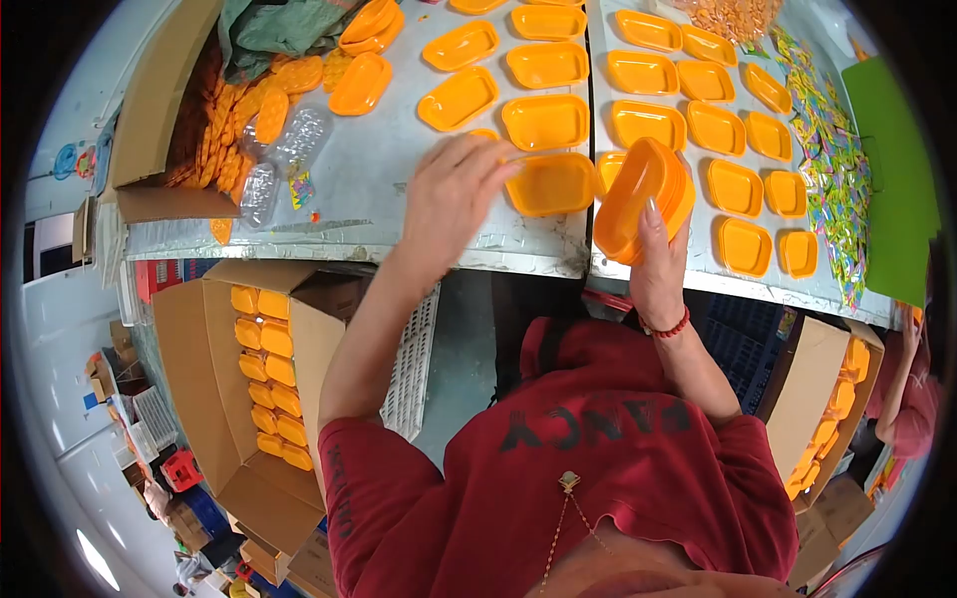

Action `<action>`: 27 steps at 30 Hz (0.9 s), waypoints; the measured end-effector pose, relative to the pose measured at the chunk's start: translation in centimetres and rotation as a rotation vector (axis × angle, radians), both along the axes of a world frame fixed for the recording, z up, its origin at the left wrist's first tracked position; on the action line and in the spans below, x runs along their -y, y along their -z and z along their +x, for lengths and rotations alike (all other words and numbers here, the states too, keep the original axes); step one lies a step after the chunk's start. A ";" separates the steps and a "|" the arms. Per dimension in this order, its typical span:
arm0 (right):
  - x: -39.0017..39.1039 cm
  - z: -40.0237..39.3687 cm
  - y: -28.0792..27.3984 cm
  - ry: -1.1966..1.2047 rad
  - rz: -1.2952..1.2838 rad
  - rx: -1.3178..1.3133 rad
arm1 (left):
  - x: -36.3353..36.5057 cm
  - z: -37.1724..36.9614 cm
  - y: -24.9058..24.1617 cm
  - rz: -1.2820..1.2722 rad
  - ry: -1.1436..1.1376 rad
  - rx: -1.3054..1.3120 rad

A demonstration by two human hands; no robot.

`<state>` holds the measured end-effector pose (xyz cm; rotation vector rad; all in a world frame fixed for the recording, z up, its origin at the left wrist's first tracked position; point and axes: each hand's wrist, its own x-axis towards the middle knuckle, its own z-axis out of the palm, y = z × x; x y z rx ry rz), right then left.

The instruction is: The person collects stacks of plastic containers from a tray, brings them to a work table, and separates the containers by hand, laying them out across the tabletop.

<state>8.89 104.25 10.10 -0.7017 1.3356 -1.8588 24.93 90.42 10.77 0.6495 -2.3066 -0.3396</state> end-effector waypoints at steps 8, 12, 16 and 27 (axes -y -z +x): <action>0.1 1.4 -1.5 -0.082 0.016 -0.077 | -4.1 0.3 -16.1 0.607 0.958 -0.355; -0.2 1.3 -0.9 -0.076 -0.067 -0.042 | -3.3 -0.5 -17.5 0.489 0.943 -0.318; -1.2 0.7 0.2 -0.071 0.023 -0.068 | -3.1 -1.8 -17.5 0.400 0.914 -0.370; -1.4 0.3 -1.6 -0.039 -0.218 -0.011 | -1.9 -3.1 -17.9 0.300 0.740 -0.344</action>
